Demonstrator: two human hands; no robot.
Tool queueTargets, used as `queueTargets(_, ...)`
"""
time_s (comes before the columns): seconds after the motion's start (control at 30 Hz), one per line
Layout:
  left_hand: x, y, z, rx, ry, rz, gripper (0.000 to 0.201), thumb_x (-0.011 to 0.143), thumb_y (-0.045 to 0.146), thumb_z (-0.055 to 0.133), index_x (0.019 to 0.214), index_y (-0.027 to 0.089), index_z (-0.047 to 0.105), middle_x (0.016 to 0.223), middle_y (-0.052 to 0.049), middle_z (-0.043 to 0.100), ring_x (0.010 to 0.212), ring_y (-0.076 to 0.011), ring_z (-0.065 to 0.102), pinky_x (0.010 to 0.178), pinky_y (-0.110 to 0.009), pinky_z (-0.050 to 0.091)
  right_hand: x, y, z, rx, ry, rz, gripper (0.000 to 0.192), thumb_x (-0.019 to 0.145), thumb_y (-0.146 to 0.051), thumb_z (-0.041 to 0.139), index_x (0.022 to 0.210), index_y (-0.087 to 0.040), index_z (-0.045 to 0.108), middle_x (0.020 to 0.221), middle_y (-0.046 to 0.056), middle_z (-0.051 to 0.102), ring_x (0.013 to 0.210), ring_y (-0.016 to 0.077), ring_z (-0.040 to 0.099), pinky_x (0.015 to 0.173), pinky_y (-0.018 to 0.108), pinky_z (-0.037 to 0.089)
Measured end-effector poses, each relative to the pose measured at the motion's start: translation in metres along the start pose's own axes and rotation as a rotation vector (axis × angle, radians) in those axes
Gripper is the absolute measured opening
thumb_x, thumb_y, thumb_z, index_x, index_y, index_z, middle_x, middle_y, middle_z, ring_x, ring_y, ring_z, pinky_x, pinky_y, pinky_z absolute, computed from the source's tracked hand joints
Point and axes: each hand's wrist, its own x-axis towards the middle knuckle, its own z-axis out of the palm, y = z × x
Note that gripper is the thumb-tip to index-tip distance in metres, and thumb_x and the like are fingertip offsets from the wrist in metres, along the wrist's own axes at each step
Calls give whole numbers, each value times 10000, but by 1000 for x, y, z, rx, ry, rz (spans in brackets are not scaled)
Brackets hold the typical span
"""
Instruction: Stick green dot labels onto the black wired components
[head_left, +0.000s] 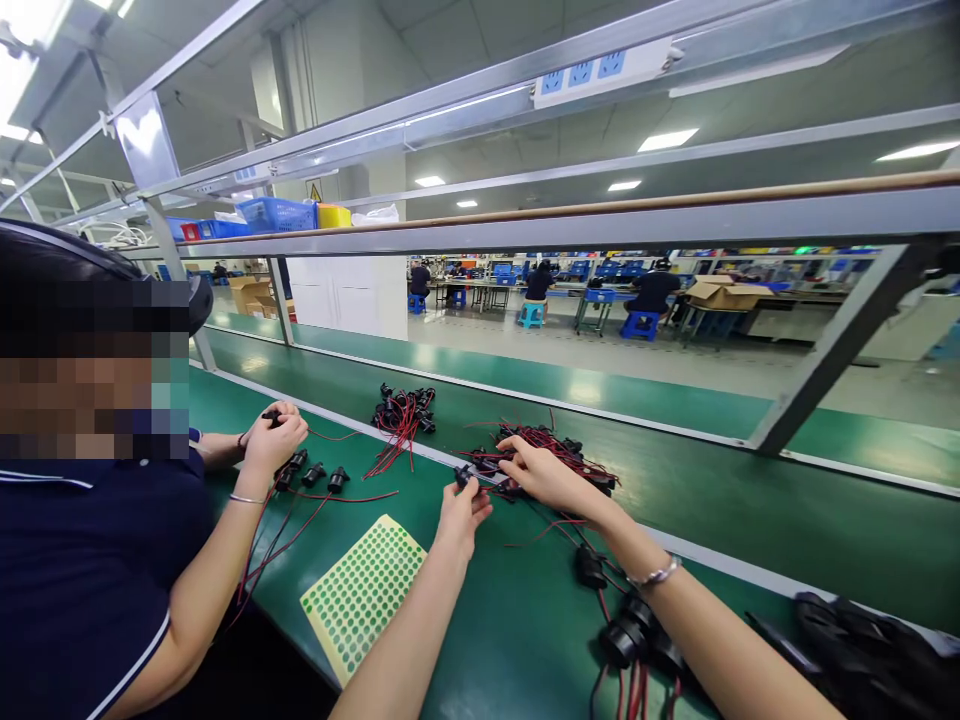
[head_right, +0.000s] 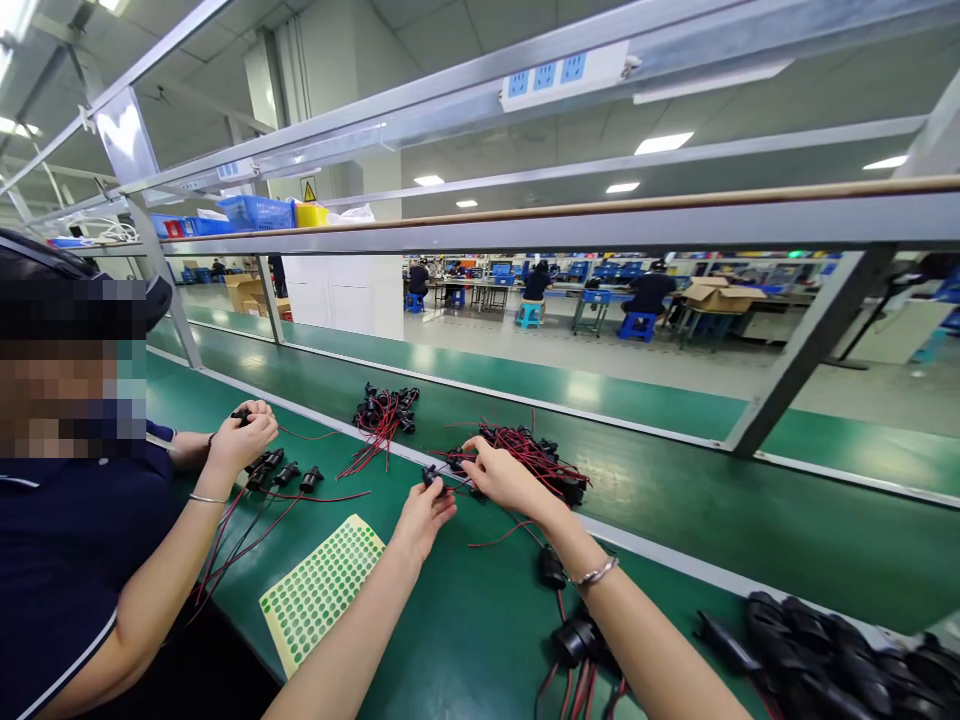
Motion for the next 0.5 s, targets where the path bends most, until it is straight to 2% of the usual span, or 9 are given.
queueTargets(0.1,-24,11,-17,124,21,238,228,994,319,719,1159,167,681,1132,-56,717,1015,-221,692,935,-432,594,-17,-4,10,104,60,-5,266,1065,-360,687,1257,-176,684,1135,56,746,890,196,743,808,391,640)
queueTargets(0.17,-46,23,-30,198,-23,362,226,953,310,776,1111,187,670,1068,-30,708,1023,-204,660,1012,-403,530,-36,-11,15,184,128,-22,256,1064,-384,664,1217,-179,678,1110,59,735,929,212,726,854,413,617)
queueTargets(0.23,-71,34,-42,251,-105,430,296,922,380,816,1104,216,650,1063,-22,710,1052,-201,649,1055,-373,486,-59,-21,17,283,180,-46,261,1065,-431,604,1146,-190,665,1066,63,721,962,226,705,890,411,593)
queueTargets(0.37,-120,43,-55,299,-297,400,418,970,571,702,1204,232,630,1227,-81,720,1146,-231,679,1075,-401,518,-103,-47,14,480,141,-74,351,1053,-524,514,938,-217,638,843,22,684,803,203,686,754,322,588)
queueTargets(0.5,-151,37,-59,300,-463,322,427,1024,550,629,1331,255,602,1396,-116,665,1260,-247,653,1125,-431,522,-125,-65,19,567,109,-55,359,1024,-523,566,841,-221,630,715,-15,637,672,172,636,627,269,547)
